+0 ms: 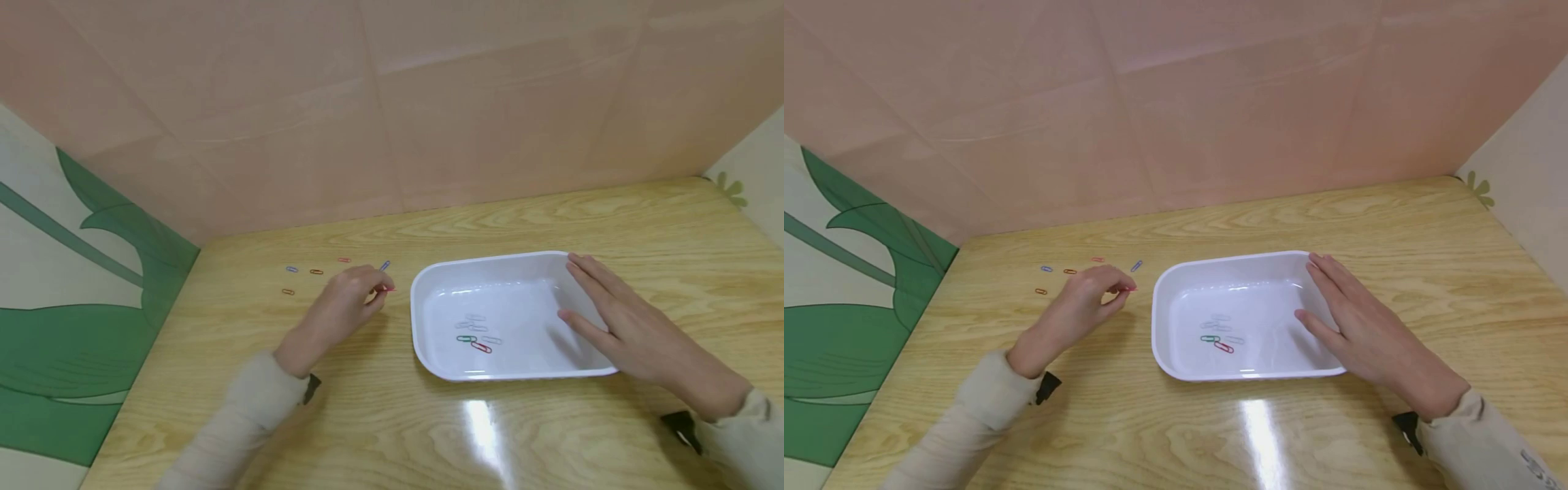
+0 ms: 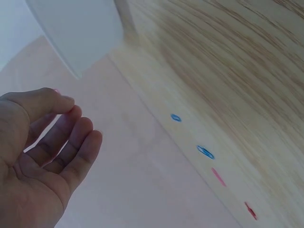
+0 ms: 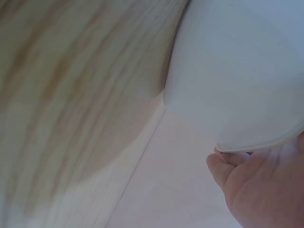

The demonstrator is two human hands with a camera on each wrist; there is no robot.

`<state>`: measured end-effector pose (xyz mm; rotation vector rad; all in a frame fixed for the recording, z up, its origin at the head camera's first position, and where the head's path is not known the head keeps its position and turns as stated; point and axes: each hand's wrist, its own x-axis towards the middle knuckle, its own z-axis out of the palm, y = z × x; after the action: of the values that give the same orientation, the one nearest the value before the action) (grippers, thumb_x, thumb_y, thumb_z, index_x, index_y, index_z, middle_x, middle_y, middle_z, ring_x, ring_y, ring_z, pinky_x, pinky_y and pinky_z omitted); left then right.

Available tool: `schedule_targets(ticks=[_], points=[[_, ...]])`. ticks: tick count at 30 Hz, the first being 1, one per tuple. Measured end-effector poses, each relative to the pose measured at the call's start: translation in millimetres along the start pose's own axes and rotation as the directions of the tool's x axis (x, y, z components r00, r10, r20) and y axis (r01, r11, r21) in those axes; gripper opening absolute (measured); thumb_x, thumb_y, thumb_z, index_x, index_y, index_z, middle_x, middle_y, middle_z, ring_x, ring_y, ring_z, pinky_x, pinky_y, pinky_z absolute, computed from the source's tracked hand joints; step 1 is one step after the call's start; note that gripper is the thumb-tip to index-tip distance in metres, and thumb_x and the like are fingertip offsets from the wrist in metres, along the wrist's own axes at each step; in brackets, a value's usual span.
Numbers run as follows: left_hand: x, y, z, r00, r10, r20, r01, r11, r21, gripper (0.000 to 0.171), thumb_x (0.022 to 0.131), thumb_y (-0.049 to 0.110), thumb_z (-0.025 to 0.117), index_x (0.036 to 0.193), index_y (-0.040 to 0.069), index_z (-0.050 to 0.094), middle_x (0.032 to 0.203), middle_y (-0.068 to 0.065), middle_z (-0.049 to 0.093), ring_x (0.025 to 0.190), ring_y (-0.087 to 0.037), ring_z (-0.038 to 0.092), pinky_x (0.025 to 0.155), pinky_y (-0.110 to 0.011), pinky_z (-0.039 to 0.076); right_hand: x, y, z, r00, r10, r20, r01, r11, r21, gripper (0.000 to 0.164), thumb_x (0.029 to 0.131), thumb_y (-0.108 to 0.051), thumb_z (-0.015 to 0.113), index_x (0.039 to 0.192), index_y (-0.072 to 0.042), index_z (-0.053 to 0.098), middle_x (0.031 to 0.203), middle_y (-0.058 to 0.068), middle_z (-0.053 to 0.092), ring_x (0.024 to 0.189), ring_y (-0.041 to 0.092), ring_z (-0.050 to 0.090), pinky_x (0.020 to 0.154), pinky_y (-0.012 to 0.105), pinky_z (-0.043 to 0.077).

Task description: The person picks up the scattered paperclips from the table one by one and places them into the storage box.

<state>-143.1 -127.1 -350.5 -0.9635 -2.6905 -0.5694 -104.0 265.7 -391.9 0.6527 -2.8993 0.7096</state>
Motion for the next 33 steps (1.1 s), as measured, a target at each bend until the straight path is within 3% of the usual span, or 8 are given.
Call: schedule_targets(ticks=[8,13,17,20,33], points=[[8.1,12.1,2.1,0.998,0.057,-0.022,-0.057,0.998,-0.013,0.011,0.086,-0.001,0.071,0.095,0.005,0.073,0.092,-0.004,0.074,0.081,-0.013,0.065,0.072,-0.022,0.056,-1,1,-1,1.0,0.002,-0.004,-0.002,1.0,-0.006,0.077,0.1,-0.032,0.058,0.158,-0.005,0.016,0.166,0.016,0.014,0.155,0.034,0.01,0.126,0.032,-0.002],[14.2,20.6,3.8,0.996,0.087,-0.029,-0.087,0.996,-0.026,0.013,0.086,0.002,0.074,0.099,0.006,0.074,0.094,-0.003,0.075,0.082,-0.012,0.067,0.083,-0.027,0.057,-1,0,-1,1.0,-0.001,-0.006,0.001,1.0,-0.006,0.077,0.099,-0.032,0.058,0.158,-0.005,0.017,0.166,0.015,0.015,0.155,0.033,0.01,0.126,0.031,-0.002],[18.7,27.2,6.7,0.993,0.112,-0.033,-0.113,0.993,-0.043,0.014,0.085,0.0,0.073,0.098,0.006,0.074,0.093,-0.003,0.075,0.08,-0.013,0.065,0.077,-0.024,0.056,0,0,0,1.0,-0.004,-0.006,0.004,1.0,-0.006,0.077,0.1,-0.032,0.058,0.158,-0.005,0.016,0.166,0.016,0.014,0.154,0.034,0.011,0.126,0.032,-0.002],[21.6,32.0,8.8,0.992,0.124,-0.017,-0.125,0.99,-0.061,0.013,0.086,-0.002,0.072,0.097,0.005,0.074,0.093,-0.004,0.075,0.081,-0.015,0.065,0.072,-0.021,0.055,0,0,1,1.0,-0.008,-0.007,0.008,1.0,-0.006,0.077,0.1,-0.032,0.058,0.158,-0.005,0.016,0.166,0.016,0.014,0.154,0.034,0.011,0.126,0.032,-0.002],[31.7,46.3,21.8,0.985,0.147,0.085,-0.138,0.985,-0.1,0.015,0.09,-0.001,0.065,0.102,0.005,0.073,0.093,-0.004,0.075,0.083,-0.014,0.067,0.084,-0.03,0.054,1,1,1,1.0,-0.005,-0.003,0.005,1.0,-0.008,0.077,0.1,-0.032,0.058,0.158,-0.006,0.015,0.166,0.016,0.014,0.154,0.035,0.011,0.127,0.033,-0.002]])
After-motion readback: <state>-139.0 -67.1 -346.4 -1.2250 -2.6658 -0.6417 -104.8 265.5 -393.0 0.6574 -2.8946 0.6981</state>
